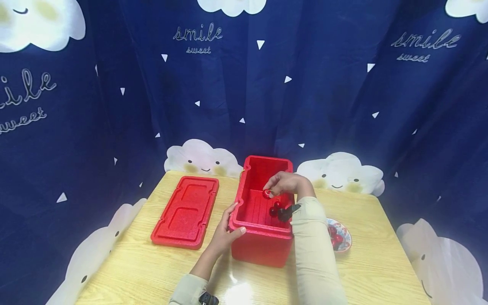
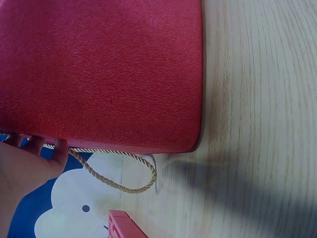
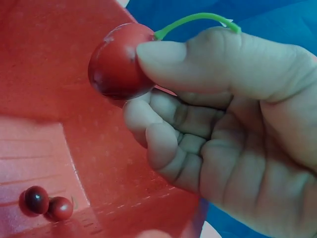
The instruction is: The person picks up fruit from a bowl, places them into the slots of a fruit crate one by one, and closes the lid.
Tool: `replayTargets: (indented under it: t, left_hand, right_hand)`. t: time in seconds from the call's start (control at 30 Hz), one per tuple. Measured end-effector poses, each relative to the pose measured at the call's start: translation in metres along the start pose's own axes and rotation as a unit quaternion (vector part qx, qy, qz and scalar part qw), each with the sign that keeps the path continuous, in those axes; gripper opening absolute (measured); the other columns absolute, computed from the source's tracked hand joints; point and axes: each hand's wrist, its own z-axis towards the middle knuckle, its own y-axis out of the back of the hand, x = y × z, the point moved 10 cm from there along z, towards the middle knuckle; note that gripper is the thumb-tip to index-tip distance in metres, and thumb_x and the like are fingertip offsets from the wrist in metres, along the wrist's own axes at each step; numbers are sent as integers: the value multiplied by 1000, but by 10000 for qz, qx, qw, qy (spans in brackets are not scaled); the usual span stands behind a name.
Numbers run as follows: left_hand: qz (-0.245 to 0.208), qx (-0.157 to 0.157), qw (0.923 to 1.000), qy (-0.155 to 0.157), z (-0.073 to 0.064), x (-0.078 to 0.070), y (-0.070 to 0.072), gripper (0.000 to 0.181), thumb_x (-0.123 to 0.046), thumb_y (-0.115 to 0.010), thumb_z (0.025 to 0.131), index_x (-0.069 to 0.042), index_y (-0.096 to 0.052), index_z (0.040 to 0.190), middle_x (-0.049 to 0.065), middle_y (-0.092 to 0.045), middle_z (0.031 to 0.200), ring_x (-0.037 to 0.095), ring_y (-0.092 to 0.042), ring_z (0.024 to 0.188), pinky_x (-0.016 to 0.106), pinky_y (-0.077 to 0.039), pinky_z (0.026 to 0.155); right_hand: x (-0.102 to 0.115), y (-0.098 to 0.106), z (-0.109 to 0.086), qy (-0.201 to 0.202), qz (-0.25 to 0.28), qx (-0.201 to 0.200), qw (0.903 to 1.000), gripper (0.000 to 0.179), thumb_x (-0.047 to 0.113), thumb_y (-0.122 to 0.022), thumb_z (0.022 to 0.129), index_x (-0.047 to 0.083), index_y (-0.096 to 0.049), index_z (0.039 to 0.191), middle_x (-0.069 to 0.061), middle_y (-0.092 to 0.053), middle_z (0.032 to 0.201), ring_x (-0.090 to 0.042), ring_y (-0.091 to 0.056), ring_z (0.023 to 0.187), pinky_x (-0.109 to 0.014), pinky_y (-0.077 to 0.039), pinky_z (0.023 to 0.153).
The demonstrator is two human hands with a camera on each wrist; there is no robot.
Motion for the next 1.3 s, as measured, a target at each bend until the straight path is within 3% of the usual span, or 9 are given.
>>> replayTargets:
  t: [0.2,0.47,0.67,0.77,1.07,1.3]
  left_hand:
    - [-73,1,10000,17,0,2,0,75,-9,-68,79,-9,-32,144,11,-17,152,28,-40,123,32,-42,92]
    - [-76,66,9999,-81,0,1,-1,74,-10,-68,79,-8,-31,144,14,-15,152,38,-36,126,33,-41,92]
    - [-155,60,9999,-36,0,2,-2,74,-8,-68,79,-7,-31,143,14,-15,152,31,-41,122,32,-43,91]
    - [-114,43,9999,-8,0,2,-2,74,-8,-68,78,-6,-32,143,15,-15,152,30,-43,120,33,-44,89]
    - [-33,-9,10000,6,0,1,0,73,-8,-67,79,-6,-31,143,16,-16,151,42,-47,112,30,-47,83]
    - [-23,9,10000,13,1,5,-2,73,-9,-68,79,-8,-32,143,14,-16,152,41,-48,110,30,-48,81]
  right_hand:
    - [-3,-3,3,-121,34,40,9999,36,-4,-71,68,-5,-66,103,-12,-66,81,-17,-58,66,-34,-54,68]
    - [-3,-5,3,-97,48,60,9999,35,-5,-71,69,-7,-66,103,-10,-64,79,-15,-55,64,-28,-52,62]
    - [0,-1,-4,-49,56,-92,9999,41,-3,-71,69,-7,-63,109,-15,-65,93,-21,-60,79,-36,-53,72]
    - [5,3,-11,74,-167,-204,9996,41,0,-70,71,-4,-62,111,-18,-64,100,-23,-60,87,-37,-52,75]
    - [18,16,-47,555,-564,-539,9954,41,8,-68,79,-7,-58,115,-11,-65,99,-22,-60,90,-41,-50,81]
    - [5,25,-74,777,-462,-1028,9906,41,8,-68,80,-7,-57,117,-17,-63,104,-24,-60,93,-36,-50,81]
